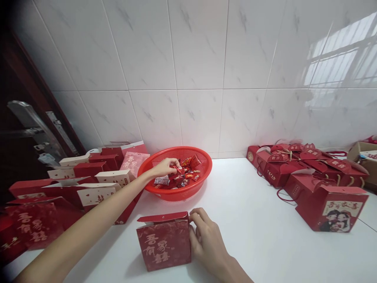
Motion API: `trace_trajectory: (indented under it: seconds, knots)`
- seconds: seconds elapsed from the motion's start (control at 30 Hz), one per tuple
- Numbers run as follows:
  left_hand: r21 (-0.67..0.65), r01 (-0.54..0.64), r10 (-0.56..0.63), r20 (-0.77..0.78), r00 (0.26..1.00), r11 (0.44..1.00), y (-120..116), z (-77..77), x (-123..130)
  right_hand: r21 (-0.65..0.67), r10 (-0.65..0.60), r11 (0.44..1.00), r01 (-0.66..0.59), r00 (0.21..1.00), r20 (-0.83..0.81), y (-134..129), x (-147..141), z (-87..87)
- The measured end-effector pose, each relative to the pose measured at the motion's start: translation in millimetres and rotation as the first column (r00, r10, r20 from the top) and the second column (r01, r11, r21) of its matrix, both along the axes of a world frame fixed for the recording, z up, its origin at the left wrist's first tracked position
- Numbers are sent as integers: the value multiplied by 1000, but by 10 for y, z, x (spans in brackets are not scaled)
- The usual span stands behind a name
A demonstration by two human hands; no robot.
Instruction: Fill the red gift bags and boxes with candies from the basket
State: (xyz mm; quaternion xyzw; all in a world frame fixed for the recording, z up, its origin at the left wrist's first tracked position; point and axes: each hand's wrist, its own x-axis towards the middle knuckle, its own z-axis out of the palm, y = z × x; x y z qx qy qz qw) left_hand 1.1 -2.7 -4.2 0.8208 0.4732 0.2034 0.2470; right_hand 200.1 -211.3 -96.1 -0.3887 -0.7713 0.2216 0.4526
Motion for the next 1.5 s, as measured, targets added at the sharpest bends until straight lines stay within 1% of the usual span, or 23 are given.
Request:
trace_trajectory:
  seconds: [0.07,0.17,0.27,0.33,0.43,0.5,0.53,0.6,0.63,0.7,0.73,0.77,0.83,0.9,0.93,0.97,1.03,1.1,1.17,1.37,1.5]
  knots:
    - [-45,12,-8,100,995,999,39,-41,-1,-9,2,1000,-2,1000,5,-1,0,4]
    - [-90,34,-16,194,981,995,57,-86,-12,-16,9,1000,-9,1000,5,-4,-2,8]
    - [-100,51,-25,241,970,994,34,-89,-23,-24,9,1000,-9,1000,4,-7,-4,9]
    - [-81,44,-25,229,973,996,5,-71,-29,-28,7,1000,-7,1000,3,-8,-4,8]
    - [30,-29,27,65,997,999,-41,-28,-37,-29,1,1000,-1,1000,6,-7,1,8]
    - [101,-66,71,-42,997,993,-64,-2,-40,-35,-3,999,4,1000,13,-5,4,11]
    - [114,-69,77,-69,995,991,-75,8,-39,-39,-3,999,4,1000,15,-3,5,14]
    - [98,-44,53,-96,994,994,-98,20,-27,-51,1,999,0,1000,16,0,5,19]
    - [75,-12,20,-112,994,997,-113,22,-15,-57,3,998,-2,1000,15,1,4,21]
    - [17,104,-99,-181,979,994,-150,19,17,-64,6,998,-5,1000,14,3,3,23]
    - [-11,176,-174,-243,954,984,-171,12,36,-65,6,998,-5,1000,16,2,2,22]
    - [-36,244,-242,-323,915,969,-190,3,54,-64,6,998,-5,1000,18,2,1,20]
    - [-69,335,-322,-501,803,940,-221,-24,85,-60,3,998,-2,1000,21,-1,0,11]
    - [-82,353,-323,-629,707,932,-232,-57,104,-56,1,998,0,1000,25,-3,-1,2]
    - [-80,352,-313,-664,679,933,-230,-73,110,-55,1,999,1,1000,27,-4,-2,-1]
    - [-70,356,-306,-681,666,932,-224,-88,113,-53,0,999,1,1000,27,-4,-2,-2]
    - [-48,385,-318,-663,678,922,-201,-110,119,-47,-1,999,2,1000,25,-4,-2,2]
    - [-37,408,-347,-599,721,912,-173,-125,123,-43,-3,999,4,1000,24,-3,0,12]
    - [-39,401,-357,-540,763,915,-148,-140,125,-43,-3,999,4,1000,25,-2,2,21]
    - [-18,343,-308,-483,820,939,-107,-173,99,-44,3,999,-2,1000,24,-2,2,18]
    - [62,280,-232,-407,884,958,-75,-131,75,-47,-5,999,6,1000,23,-6,2,28]
